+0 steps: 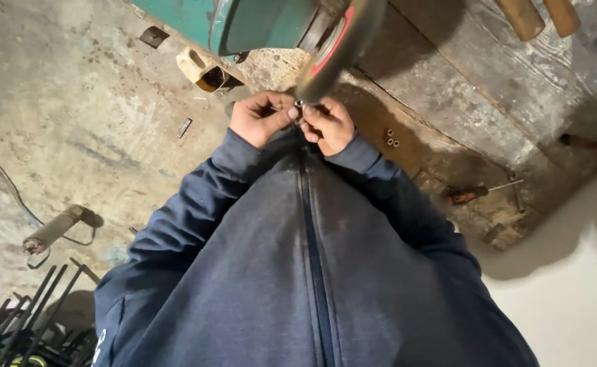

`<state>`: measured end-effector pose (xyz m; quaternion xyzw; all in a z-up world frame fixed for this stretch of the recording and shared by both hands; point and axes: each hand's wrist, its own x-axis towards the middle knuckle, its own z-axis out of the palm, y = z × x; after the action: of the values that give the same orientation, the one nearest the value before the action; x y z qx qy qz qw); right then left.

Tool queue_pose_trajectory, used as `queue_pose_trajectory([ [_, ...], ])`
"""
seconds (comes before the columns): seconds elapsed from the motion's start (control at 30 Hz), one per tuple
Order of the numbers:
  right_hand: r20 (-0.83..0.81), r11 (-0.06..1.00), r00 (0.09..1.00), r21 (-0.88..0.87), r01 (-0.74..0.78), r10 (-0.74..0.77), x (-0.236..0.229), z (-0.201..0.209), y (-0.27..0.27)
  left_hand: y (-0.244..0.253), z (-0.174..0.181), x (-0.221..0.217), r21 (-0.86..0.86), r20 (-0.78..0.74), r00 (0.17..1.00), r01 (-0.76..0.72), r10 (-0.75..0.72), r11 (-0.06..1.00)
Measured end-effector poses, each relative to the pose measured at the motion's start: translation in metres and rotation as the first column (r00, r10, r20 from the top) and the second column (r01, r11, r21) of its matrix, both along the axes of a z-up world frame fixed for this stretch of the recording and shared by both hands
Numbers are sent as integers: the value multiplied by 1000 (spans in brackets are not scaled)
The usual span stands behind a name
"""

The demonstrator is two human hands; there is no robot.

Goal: The person holds a small metal part against a spinning bench grinder wheel at a workbench, then walks across the workshop, picks up a cylindrical metal component, and uses pliers to grip and work on it.

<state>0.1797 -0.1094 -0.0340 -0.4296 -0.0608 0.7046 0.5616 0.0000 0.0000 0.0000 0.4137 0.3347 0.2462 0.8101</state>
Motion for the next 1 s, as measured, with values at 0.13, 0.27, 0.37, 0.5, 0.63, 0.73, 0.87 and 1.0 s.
queue_pose_trajectory([
  [0.13,381,997,924,43,-59,39,-5,8,-2,-8,-8,-2,24,-64,998,-24,25,999],
  [0.27,513,999,858,45,-24,-2,-9,27,5,-5,15,0,423,-202,976,8,86,906],
  [0.37,461,999,887,53,10,-33,-8,24,1,-2,21,0,683,-277,953,105,123,723],
  [0.5,359,999,933,34,6,-18,-3,20,2,-8,19,9,739,-315,936,138,156,659],
  [0.63,200,987,967,-3,164,-160,-12,9,4,-18,-8,10,286,-180,982,-12,66,958],
  [0.73,35,984,985,-56,171,-169,-14,3,6,-16,-16,12,156,-119,990,-59,78,986],
  [0.87,89,986,984,76,146,-152,-14,-2,-2,-12,-35,13,287,-223,972,-10,77,958],
  [1.0,26,986,990,95,136,-139,-24,-33,1,-4,-32,9,287,-157,984,-32,80,957],
])
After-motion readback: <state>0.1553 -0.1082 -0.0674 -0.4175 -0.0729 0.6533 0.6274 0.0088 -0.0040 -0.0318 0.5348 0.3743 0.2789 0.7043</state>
